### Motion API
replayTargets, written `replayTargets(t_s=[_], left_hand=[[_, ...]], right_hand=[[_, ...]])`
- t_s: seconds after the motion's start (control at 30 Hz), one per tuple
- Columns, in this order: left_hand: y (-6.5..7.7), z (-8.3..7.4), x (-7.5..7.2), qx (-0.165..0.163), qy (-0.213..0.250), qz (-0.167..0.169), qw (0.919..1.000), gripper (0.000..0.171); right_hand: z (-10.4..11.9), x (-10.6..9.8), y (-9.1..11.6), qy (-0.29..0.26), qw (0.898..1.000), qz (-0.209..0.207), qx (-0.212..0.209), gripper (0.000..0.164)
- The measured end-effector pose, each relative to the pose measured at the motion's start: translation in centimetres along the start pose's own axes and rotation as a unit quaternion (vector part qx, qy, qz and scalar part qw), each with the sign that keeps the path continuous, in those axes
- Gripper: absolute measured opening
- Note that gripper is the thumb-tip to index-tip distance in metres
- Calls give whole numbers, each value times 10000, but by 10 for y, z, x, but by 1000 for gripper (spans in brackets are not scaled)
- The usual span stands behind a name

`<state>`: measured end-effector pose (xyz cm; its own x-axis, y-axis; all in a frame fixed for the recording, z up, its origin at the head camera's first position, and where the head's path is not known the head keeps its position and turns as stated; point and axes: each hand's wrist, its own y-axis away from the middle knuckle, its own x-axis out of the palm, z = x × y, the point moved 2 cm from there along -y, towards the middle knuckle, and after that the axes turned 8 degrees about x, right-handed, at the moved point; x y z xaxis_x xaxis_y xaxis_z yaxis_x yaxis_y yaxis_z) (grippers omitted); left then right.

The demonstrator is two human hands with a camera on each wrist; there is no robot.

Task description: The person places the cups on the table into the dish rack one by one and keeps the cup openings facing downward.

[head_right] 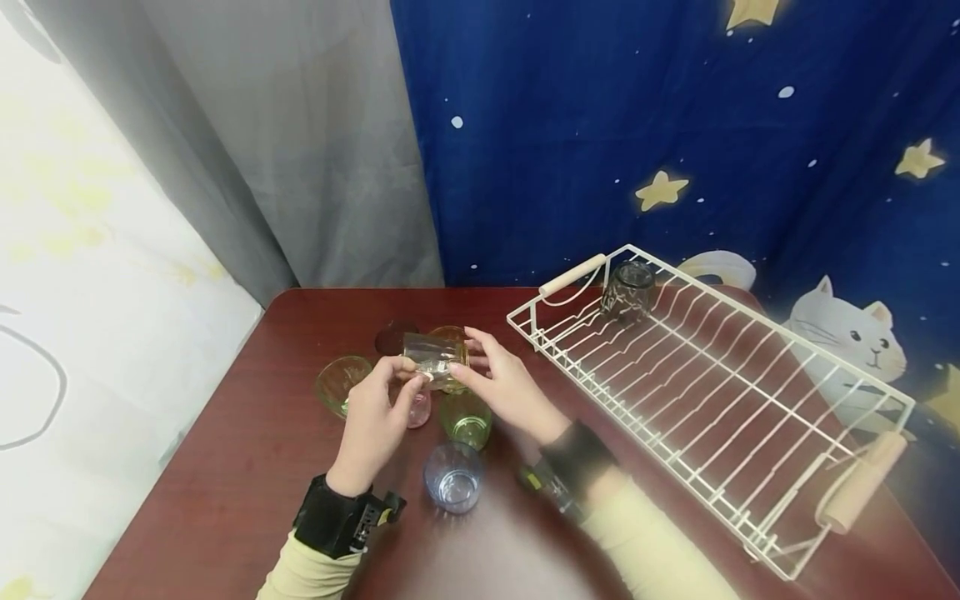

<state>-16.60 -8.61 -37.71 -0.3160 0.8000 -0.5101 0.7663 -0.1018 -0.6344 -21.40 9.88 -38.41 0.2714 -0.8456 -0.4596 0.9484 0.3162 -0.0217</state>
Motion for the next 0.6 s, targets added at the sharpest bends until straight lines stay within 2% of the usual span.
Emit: replayTargets(t_s=[0.17, 0.27, 0.43, 0.6], left_hand=[[1, 2, 6, -118, 156, 107, 9998, 15], [2, 4, 10, -82, 186, 152, 9997, 16], [1, 4, 16, -51, 275, 232, 9993, 15], [-3, 5, 21, -269, 515, 371, 9976, 16]], right_hand=[[-6, 6, 4, -283, 9993, 230, 30, 72], [-10, 8, 5, -407, 9987, 278, 114, 74], [-15, 6, 5, -538, 9982, 183, 174, 65], [-16, 1, 1, -706, 9974, 148, 89, 59]])
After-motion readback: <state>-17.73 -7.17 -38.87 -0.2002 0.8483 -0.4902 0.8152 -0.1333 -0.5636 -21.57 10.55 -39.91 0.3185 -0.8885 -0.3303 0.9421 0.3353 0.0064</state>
